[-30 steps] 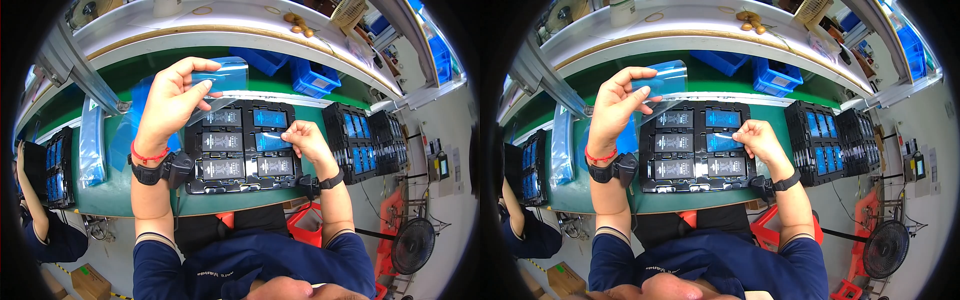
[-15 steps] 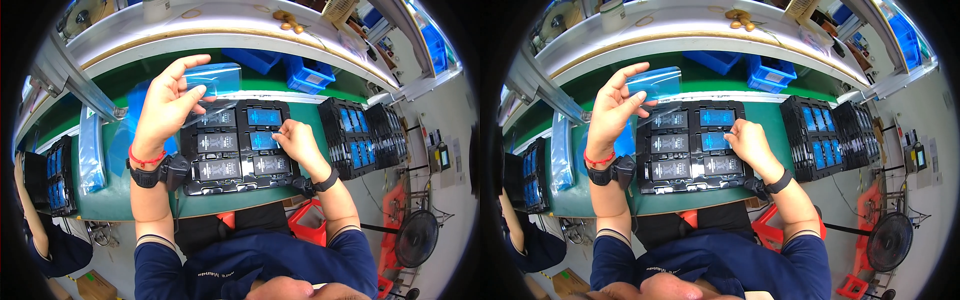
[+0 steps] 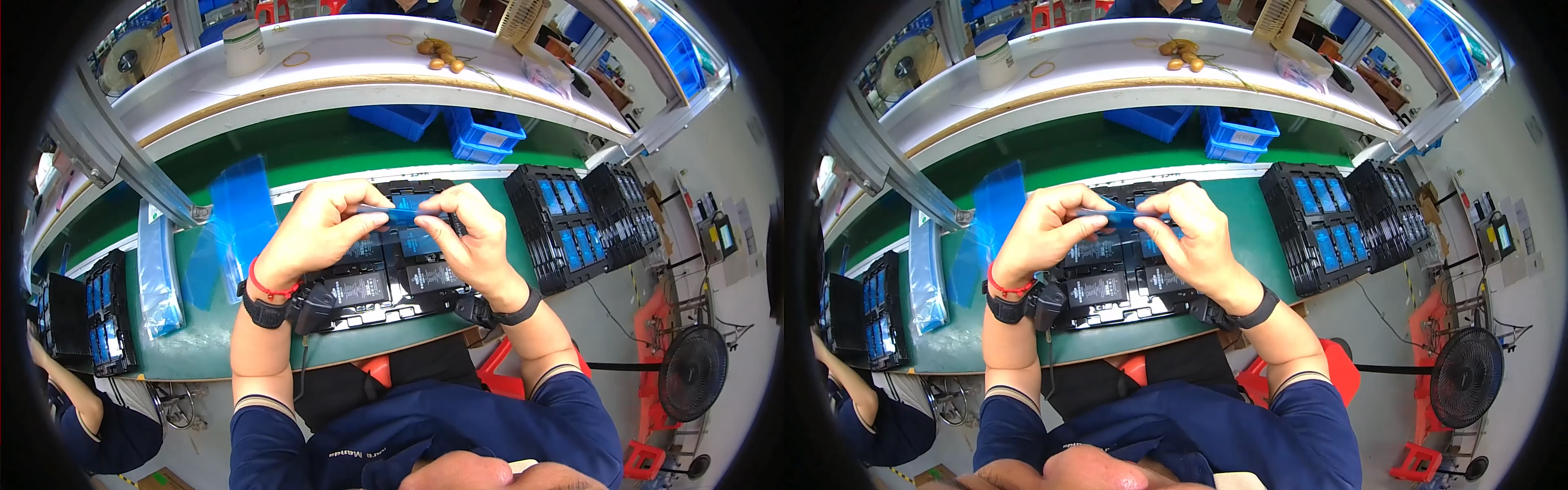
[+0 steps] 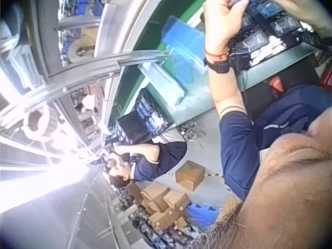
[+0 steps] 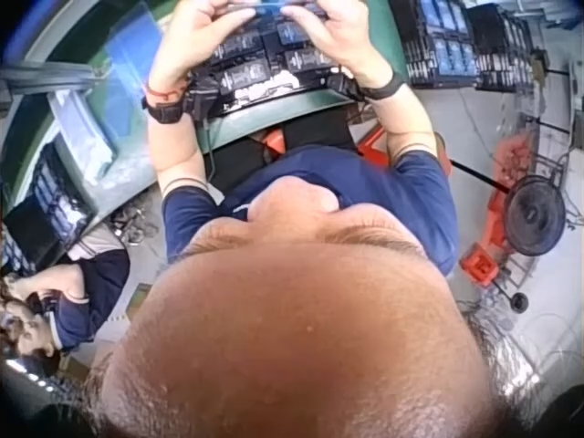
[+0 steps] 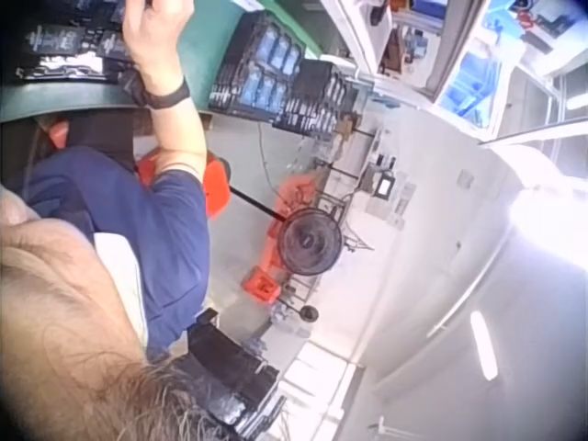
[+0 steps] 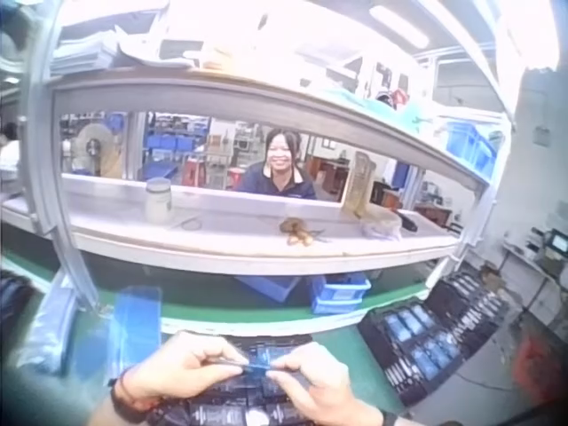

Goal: The recorder is placing small components into a tray and applying blue protective films or adhesive strips to them on an assembly line.

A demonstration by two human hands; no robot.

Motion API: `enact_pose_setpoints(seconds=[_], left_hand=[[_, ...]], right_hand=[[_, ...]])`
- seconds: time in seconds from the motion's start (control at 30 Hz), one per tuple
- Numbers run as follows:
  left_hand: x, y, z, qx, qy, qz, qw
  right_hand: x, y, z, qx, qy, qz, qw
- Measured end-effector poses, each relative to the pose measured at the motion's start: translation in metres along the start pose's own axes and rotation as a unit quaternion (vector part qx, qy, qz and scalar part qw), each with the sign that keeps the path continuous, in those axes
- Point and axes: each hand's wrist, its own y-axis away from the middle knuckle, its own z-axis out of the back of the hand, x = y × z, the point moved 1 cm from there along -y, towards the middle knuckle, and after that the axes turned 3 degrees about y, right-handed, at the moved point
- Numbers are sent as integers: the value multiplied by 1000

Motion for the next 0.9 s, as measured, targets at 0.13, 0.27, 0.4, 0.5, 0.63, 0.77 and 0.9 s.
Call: enact_pose_setpoints(seconds=[0.13, 0.27, 0.4, 0.5, 0.63, 0.77, 0.9], left_hand=[[-6, 1, 1, 11, -50, 46, 998], [-6, 2, 14, -3, -192, 74, 979], [1, 7, 51, -31, -59, -39, 997], [-8, 9, 48, -110, -61, 8, 992], [-7, 4, 42, -146, -25, -6, 989], [-6, 4, 42, -147, -31, -10, 989], [-6, 4, 42, -153, -27, -17, 988]], right_hand=[[-1, 4, 3, -41, -1, 53, 998], [-1, 15, 20, -75, -111, -43, 990], [-22, 37, 42, 26, -285, -317, 904], [-39, 56, 32, 138, -264, -428, 853], [-43, 64, 23, 192, -240, -469, 828], [-43, 64, 22, 197, -238, -484, 819], [-43, 65, 22, 193, -251, -485, 815]])
